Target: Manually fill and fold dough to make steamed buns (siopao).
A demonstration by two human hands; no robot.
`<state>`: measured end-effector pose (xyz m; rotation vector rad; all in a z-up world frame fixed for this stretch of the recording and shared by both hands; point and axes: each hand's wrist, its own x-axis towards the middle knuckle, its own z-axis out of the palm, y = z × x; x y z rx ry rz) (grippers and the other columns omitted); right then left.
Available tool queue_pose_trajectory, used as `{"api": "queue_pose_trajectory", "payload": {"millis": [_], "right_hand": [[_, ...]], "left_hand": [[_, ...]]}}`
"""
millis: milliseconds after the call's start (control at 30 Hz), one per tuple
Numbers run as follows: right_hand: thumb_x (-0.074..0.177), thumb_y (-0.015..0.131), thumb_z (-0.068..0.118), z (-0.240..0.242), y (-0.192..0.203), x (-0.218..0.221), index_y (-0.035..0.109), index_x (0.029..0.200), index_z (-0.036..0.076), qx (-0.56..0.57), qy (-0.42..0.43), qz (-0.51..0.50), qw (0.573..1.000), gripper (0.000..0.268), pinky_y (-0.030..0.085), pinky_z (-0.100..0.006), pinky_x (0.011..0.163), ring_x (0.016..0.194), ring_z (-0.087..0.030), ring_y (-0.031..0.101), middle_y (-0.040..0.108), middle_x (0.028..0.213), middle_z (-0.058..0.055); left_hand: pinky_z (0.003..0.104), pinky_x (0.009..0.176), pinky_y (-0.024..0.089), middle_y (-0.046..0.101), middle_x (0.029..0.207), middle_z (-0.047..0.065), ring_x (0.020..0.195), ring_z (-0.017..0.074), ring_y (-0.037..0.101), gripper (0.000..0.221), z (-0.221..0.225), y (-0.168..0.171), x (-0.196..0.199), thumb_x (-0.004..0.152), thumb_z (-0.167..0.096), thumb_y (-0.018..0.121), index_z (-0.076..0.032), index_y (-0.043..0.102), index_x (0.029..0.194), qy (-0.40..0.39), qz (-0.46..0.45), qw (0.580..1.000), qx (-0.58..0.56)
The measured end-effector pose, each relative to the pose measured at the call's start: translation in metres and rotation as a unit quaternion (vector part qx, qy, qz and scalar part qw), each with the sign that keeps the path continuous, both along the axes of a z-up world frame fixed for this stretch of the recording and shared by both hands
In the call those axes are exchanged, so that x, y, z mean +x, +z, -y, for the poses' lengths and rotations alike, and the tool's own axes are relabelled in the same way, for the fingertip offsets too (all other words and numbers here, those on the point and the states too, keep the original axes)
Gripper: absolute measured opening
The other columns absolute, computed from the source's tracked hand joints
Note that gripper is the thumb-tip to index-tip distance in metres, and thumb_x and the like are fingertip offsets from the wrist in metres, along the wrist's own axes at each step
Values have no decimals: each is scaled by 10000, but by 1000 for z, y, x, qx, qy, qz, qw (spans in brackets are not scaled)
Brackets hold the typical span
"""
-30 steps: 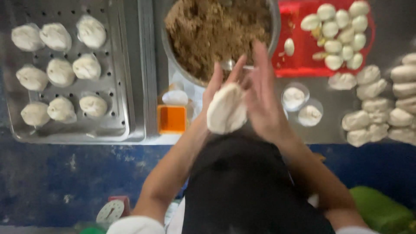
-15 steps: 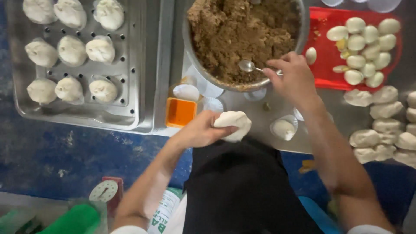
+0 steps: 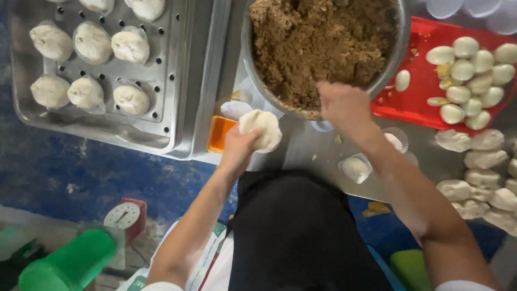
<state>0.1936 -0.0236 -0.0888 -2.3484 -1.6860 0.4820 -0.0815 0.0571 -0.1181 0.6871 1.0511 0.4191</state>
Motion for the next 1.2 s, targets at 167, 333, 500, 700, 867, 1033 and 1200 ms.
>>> {"api": "queue_pose_trajectory", "payload": {"millis": [167,333,500,700,867,1033,1200], "right_hand": [[981,593,187,6,-6,-20,738,947,125,-65,-7,-150,987,161,530,-446,662,722,-317,686,736,814,-158],[952,617,213,3,24,-4,778,1042,87,-103,-136,-393,904,223,517,-350,649,716,-203,658,753,830,-73],[948,660,210,11,47,9,787,1110,30,-127,-224,-511,820,274,453,-274,606,677,-87,571,688,781,-1],[1031,613,175,33,33,-10,761,1220,60,2,-183,-482,857,266,336,-248,462,514,-68,441,574,661,26],[1052,580,134,53,21,-17,701,1394,81,217,41,15,975,367,458,-310,541,593,-135,530,605,745,-38],[1066,573,133,42,44,-11,702,1309,35,171,-174,-388,889,293,422,-256,521,600,-76,522,594,758,42],[1054,602,153,35,54,14,733,1185,-44,55,-320,-712,622,271,317,-210,474,524,-45,396,483,677,56]], "left_hand": [[404,884,614,722,1142,184,997,275,730,311,5,-10,28,943,7,655,107,625,1235,75,76,994,-37],[425,900,612,709,1139,189,1003,288,720,309,6,-11,33,943,45,654,119,619,1242,63,79,994,-31],[435,907,609,710,1163,179,1030,292,721,384,10,15,38,920,39,647,77,595,1299,34,33,998,-43],[466,1056,542,611,1375,187,1239,313,629,443,-13,3,86,1048,-188,509,8,472,1443,90,204,951,-212],[511,1142,475,561,1403,187,1312,326,560,446,-44,2,113,1089,-270,474,13,447,1434,104,319,918,-211],[499,1167,458,561,1424,152,1322,308,563,454,-39,18,110,1096,-264,523,-12,452,1466,36,333,934,-127],[477,1206,438,573,1430,130,1349,275,549,459,-34,19,106,1099,-245,559,-25,460,1490,40,337,938,-69]]}}
